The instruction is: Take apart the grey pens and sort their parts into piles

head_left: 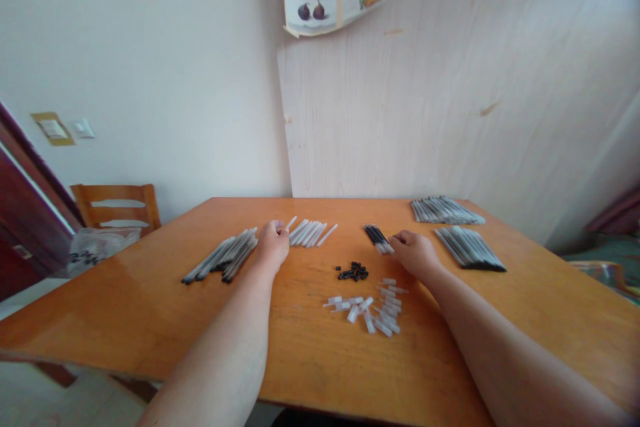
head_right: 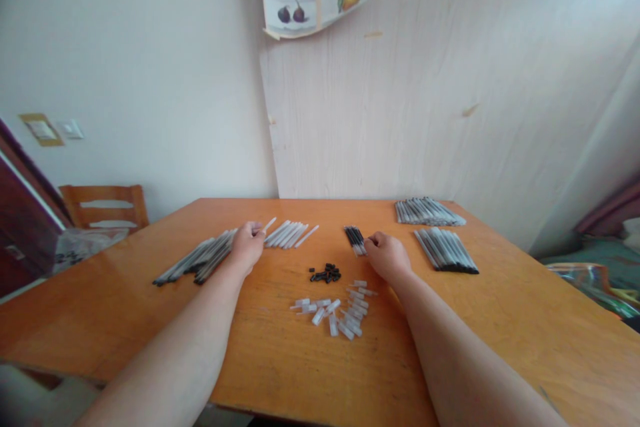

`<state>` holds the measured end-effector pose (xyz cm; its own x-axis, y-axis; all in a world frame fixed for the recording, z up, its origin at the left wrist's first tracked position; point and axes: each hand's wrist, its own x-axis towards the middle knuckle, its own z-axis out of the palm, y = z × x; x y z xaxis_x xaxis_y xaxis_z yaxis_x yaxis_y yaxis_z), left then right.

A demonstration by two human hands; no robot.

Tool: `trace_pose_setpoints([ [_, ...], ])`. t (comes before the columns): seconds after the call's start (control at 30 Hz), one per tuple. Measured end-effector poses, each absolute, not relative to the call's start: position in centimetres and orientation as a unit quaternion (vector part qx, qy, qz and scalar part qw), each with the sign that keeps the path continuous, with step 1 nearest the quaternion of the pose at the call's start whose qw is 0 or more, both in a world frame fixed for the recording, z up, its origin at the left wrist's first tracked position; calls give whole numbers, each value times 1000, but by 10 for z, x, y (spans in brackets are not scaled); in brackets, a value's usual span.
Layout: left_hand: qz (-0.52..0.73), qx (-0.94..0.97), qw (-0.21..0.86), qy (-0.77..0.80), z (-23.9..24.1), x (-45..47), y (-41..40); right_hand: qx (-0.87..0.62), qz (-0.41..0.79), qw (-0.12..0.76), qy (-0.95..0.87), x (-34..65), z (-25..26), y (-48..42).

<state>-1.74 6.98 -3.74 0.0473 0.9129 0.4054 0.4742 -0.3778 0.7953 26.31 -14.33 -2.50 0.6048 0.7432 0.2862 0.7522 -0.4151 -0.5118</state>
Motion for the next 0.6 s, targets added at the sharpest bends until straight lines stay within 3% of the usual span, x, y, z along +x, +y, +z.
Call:
trace_pose_setpoints([
  [0.33,379,754,73,531,-36,-15,65,-833,-18,329,-445,256,-19,-147],
  [0.6,335,773,56,535,-33,-12,60,-828,-15,342,-443,257,-20,-148],
])
